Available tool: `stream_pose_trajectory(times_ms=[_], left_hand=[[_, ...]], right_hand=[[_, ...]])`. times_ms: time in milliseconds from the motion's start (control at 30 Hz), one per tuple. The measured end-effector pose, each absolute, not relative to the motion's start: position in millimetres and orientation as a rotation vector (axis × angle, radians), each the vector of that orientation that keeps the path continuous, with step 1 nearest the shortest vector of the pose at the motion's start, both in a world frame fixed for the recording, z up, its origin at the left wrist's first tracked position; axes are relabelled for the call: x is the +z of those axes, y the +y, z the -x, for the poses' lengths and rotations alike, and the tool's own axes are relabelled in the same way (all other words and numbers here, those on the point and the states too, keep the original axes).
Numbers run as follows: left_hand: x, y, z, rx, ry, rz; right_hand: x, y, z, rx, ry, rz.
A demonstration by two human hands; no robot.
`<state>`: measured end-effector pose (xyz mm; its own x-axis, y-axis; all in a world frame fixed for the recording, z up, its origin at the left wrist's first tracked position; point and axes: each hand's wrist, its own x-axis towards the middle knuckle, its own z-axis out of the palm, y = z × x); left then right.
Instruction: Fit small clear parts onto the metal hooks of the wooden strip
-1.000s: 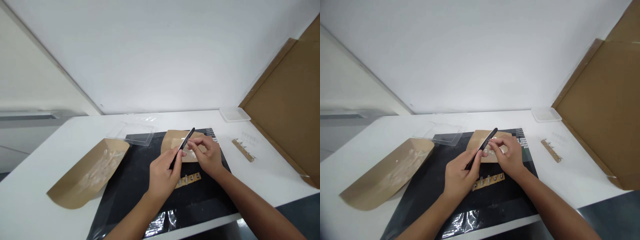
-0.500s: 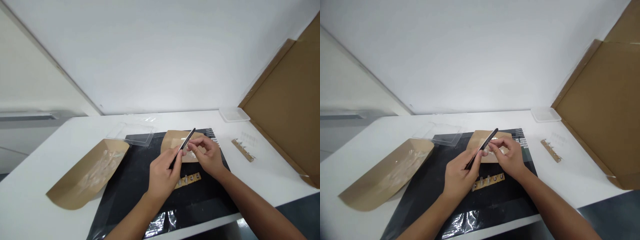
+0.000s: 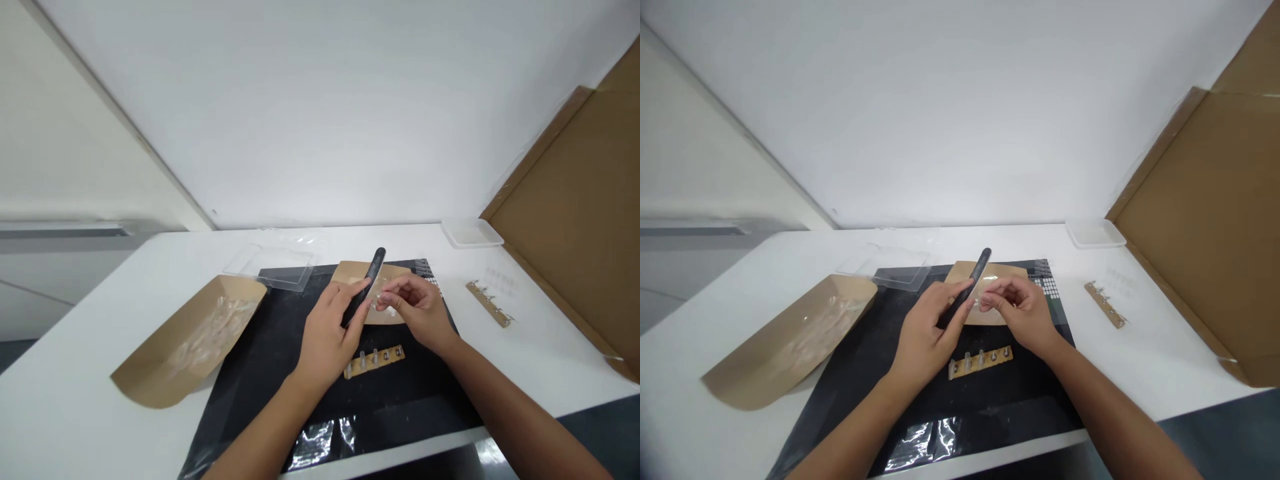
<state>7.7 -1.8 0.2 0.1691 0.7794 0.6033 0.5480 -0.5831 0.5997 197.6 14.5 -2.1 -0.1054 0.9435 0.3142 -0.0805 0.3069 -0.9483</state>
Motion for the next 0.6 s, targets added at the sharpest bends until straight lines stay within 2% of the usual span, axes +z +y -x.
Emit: stream_pose_trajectory(times_ms=[100,233,433,600], left_hand=[[1,-2,-8,1.388,1.250,-2.191],[3,-2,-8,1.409,1.205,-2.161],[5,-2,-9,1.408,1.182,-2.067],[3,-2,-10,1.423,1.125,-1.979]], right_hand=[[-2,13,-200,0.988,-1.466,0.925],[-1,11,-204,0.680,-1.637,0.976],[0,11,-206,0.194,-1.859,0.790],[-3,10,-210,-0.011,-1.932,0.709]])
